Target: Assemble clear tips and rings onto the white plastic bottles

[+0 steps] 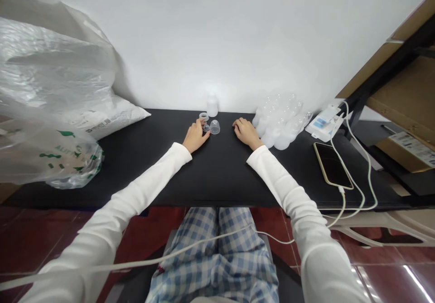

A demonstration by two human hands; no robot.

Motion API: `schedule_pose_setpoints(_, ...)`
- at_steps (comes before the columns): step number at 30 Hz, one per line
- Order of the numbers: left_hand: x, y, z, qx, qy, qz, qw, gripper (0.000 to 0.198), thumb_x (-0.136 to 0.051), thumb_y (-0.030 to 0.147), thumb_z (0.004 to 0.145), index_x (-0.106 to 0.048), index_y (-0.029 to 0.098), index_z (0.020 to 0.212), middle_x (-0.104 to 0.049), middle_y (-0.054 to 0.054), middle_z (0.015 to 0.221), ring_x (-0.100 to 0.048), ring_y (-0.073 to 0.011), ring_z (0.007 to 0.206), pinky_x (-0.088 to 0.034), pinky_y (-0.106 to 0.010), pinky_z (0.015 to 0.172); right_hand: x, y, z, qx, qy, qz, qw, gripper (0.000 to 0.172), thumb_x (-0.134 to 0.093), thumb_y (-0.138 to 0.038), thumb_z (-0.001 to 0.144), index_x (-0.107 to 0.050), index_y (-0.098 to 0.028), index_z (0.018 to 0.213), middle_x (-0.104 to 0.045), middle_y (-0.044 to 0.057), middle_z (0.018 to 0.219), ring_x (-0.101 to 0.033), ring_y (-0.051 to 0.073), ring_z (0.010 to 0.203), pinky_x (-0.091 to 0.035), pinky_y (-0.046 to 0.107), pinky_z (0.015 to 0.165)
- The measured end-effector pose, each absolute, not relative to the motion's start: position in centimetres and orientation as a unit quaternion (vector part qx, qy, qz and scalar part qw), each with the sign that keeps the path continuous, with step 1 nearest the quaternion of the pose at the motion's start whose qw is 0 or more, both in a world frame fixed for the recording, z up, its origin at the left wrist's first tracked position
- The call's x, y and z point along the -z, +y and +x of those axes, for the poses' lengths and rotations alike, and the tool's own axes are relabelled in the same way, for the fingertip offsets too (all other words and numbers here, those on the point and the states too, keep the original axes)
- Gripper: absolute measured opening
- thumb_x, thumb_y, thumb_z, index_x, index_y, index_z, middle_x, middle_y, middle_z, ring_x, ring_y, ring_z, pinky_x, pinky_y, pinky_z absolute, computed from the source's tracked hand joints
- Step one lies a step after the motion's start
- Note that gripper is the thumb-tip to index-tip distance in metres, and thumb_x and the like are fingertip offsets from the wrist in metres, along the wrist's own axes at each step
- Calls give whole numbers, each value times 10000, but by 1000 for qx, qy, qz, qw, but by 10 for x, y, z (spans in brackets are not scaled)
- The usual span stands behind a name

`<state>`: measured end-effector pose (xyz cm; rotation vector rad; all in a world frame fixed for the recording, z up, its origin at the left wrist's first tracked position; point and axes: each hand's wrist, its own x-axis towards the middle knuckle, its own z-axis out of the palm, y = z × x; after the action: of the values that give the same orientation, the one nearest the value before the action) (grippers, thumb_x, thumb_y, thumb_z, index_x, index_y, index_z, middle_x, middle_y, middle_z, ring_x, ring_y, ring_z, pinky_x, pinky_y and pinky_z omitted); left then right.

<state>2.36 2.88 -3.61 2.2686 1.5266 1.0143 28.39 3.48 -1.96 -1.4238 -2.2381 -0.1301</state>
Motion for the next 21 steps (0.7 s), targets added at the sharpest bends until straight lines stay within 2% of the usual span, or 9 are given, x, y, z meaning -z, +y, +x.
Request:
schedule_pose_setpoints(3,34,36,26,-345,506,779,138,352,-600,206,895,-543,161,1240,-671,-158,1218,-593,-308,1126,-464,-492,1032,16,25,269,44,-820,-500,274,298,-384,-261,998,-618,-169,1158,-676,157,1138,-636,287,1048,-496,457,946)
schedule_pose_setpoints(6,33,43,31,-367,458,791,174,251,-575,112,882,-596,196,1118,-686,-99,1166,-584,-244,1117,-479,-419,1034,16,18,252,-4,-827,-461,321,417,-460,-387,999,-523,-153,1338,-645,176,1269,-635,285,1135,-506,455,988)
schedule_pose_setpoints(8,32,46,34,-384,438,788,198,240,-572,78,870,-614,192,1077,-695,-84,1136,-590,-219,1111,-497,-387,1013,18,17,245,-50,-829,-443,338,449,-517,-418,970,-509,-158,1335,-655,178,1266,-651,281,1129,-517,455,989)
schedule_pose_setpoints(11,30,48,37,-395,428,776,241,211,-616,99,855,-635,175,1052,-711,-82,1092,-626,-202,1043,-535,-368,938,19,19,242,-124,-814,-426,374,382,-532,-424,958,-510,-192,1261,-691,147,1208,-680,256,1094,-532,434,969)
schedule_pose_setpoints(14,28,48,39,-390,414,778,267,212,-662,121,836,-666,173,1042,-726,-77,1050,-649,-192,1001,-544,-359,914,19,20,243,-166,-812,-419,372,384,-578,-469,928,-503,-212,1203,-700,114,1176,-693,240,1048,-546,399,925)
schedule_pose_setpoints(18,27,46,40,-406,409,762,296,235,-700,177,830,-702,178,1065,-734,-70,1044,-655,-173,943,-543,-334,888,22,24,248,-110,-792,-481,360,359,-595,-444,902,-524,-200,1155,-705,111,1088,-684,253,953,-542,402,891)
schedule_pose_setpoints(21,27,45,38,-442,428,712,339,301,-708,268,843,-718,180,1131,-732,-61,1010,-642,-151,867,-539,-319,877,30,34,260,6,-724,-582,372,382,-547,-424,928,-538,-138,1181,-697,202,1095,-659,332,1024,-496,519,970)
